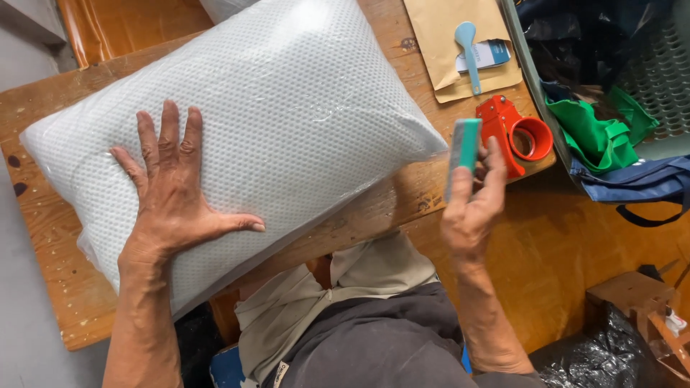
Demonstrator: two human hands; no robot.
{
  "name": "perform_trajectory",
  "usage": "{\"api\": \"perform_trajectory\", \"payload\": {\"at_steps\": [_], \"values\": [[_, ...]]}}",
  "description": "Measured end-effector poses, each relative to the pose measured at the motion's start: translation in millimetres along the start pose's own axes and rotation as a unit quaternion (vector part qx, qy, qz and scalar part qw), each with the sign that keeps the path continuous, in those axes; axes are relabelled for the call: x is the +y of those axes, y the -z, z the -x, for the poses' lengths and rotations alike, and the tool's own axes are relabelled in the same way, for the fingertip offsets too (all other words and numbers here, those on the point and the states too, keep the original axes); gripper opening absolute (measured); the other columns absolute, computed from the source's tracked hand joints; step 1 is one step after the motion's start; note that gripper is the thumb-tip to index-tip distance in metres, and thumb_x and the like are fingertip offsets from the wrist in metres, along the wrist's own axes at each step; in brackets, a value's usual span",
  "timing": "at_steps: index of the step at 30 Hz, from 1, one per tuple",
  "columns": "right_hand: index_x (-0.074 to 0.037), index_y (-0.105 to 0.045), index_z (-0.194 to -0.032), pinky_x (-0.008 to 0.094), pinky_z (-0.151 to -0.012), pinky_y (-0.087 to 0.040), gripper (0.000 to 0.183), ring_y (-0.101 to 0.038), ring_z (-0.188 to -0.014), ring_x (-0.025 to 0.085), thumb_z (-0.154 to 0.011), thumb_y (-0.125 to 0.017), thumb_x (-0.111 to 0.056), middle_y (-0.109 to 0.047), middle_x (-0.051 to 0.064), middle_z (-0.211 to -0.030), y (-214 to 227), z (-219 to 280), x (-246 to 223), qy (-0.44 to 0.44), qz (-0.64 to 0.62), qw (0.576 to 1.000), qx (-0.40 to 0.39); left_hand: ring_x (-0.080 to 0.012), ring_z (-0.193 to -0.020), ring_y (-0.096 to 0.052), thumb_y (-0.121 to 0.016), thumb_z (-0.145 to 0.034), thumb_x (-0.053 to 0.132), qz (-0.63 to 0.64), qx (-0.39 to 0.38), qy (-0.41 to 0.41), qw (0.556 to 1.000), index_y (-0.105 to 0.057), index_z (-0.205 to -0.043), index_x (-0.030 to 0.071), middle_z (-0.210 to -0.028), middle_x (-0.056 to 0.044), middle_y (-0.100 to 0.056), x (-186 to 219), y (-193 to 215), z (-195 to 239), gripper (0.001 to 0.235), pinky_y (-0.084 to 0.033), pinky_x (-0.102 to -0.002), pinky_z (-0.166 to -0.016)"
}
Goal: The person uses a green sponge to wipe the surface of a white pillow wrapped in clear plastic. They repeatedly rub the sponge across the pillow's surface, flipping it over to clean both sides.
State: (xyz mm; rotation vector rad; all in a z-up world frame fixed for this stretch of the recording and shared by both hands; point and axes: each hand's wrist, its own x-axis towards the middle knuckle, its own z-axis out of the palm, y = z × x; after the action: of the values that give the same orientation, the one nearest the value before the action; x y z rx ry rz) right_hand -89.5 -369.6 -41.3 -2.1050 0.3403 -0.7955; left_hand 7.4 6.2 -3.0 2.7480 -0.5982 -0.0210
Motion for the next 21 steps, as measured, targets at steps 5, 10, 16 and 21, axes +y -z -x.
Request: {"api": "perform_trajectory", "payload": {"at_steps": [5, 10, 16, 21], "values": [[-0.004, -0.034, -0.154, 0.041, -0.103, -0.051, 0.056, -0.053, -0.121, 0.029, -0.106, -0.057, -0.021, -0.048, 0.017, -0.138, -68, 71, -46, 0.158, -0.094, 0.981, -0.059, -0.0363, -0.163, 0.013, -0.067, -0.059, 0.099, -0.055, 0.059, -0.022, 0.997, 0.011, -0.166, 0.019, -0.174, -0.008, 0.013, 10, 9, 18, 0.154, 0.012, -0.082, -0.114], [-0.014, -0.044, -0.146, 0.042, -0.100, -0.041, 0.058, -0.061, -0.113, 0.028, -0.098, -0.077, -0.012, -0.054, 0.011, -0.132, -112, 104, -66, 0.306, -0.072, 0.942, -0.116, -0.0406, -0.159, 0.018, -0.057, -0.060, 0.105, -0.053, 0.053, -0.053, 0.996, 0.002, -0.168, 0.019, -0.173, -0.011, 0.014, 43, -2, 41, 0.151, 0.013, -0.084, -0.113], [-0.018, -0.052, -0.148, 0.043, -0.089, -0.038, 0.043, -0.055, -0.105, 0.029, -0.105, -0.055, -0.010, -0.054, 0.013, -0.120, -91, 49, -16, 0.333, 0.069, 0.939, -0.048, -0.0412, -0.159, 0.007, -0.057, -0.072, 0.094, -0.094, 0.075, -0.050, 0.991, -0.009, -0.169, 0.018, -0.174, -0.011, 0.003, 27, -21, 47, 0.132, 0.002, -0.086, -0.113], [-0.014, -0.033, -0.158, 0.053, -0.087, -0.051, 0.068, -0.055, -0.107, 0.038, -0.097, -0.063, -0.021, -0.052, 0.021, -0.119, -42, -33, 93, 0.020, 0.103, 0.992, 0.065, -0.0416, -0.159, 0.009, -0.060, -0.069, 0.094, -0.083, 0.068, -0.063, 0.992, -0.007, -0.169, 0.019, -0.174, -0.012, 0.004, 29, -22, 43, 0.136, 0.004, -0.086, -0.112]]}}
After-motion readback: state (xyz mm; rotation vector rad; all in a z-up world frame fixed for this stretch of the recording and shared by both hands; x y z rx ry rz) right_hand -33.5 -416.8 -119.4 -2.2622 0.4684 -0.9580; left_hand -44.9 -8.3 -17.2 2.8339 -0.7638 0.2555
